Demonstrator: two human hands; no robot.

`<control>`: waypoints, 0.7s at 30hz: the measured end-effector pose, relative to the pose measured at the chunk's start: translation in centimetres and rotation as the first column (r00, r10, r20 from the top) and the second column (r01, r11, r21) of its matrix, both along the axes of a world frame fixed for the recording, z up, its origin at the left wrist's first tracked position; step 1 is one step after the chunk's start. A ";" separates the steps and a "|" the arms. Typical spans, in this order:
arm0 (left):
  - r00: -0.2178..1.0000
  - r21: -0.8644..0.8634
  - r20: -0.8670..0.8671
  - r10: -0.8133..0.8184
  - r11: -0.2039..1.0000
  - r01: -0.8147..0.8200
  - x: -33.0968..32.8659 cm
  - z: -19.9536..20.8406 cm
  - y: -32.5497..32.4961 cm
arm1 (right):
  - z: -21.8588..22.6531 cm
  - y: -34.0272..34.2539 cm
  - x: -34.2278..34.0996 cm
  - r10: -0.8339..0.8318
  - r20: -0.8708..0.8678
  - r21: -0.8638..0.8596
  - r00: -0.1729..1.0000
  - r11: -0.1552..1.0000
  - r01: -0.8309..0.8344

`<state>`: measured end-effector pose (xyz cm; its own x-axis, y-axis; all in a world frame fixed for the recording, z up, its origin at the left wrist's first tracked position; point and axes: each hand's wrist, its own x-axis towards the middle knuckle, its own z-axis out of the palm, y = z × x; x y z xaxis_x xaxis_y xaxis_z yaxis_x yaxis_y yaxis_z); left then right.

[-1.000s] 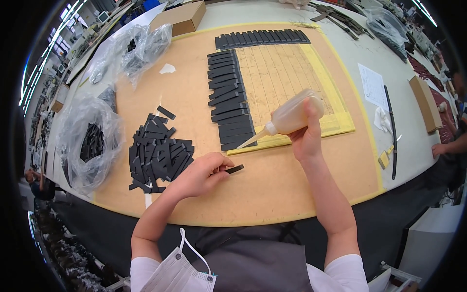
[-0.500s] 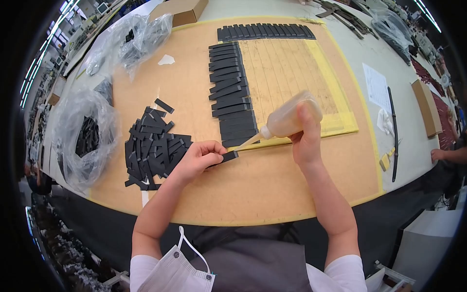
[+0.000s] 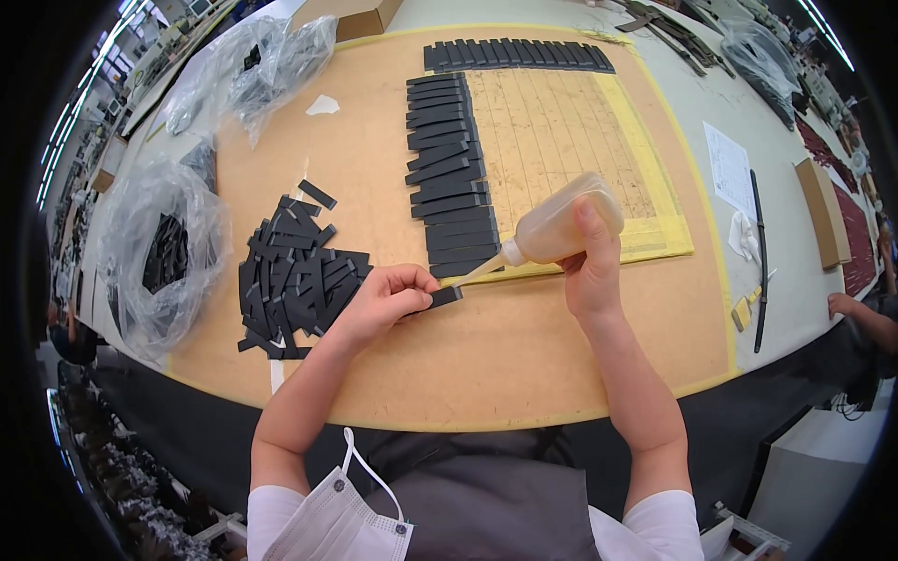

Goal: Applying adhesive to small leather straps and arranging them on a templates/working surface for assembly.

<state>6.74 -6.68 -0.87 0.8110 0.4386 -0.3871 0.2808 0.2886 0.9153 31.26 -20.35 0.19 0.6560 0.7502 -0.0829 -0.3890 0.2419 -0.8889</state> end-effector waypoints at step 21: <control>0.997 -0.003 0.059 0.052 0.999 -0.052 0.0 -0.1 -0.3 | 0.5 0.1 -0.2 0.003 0.031 -0.023 1.000 1.000 -0.003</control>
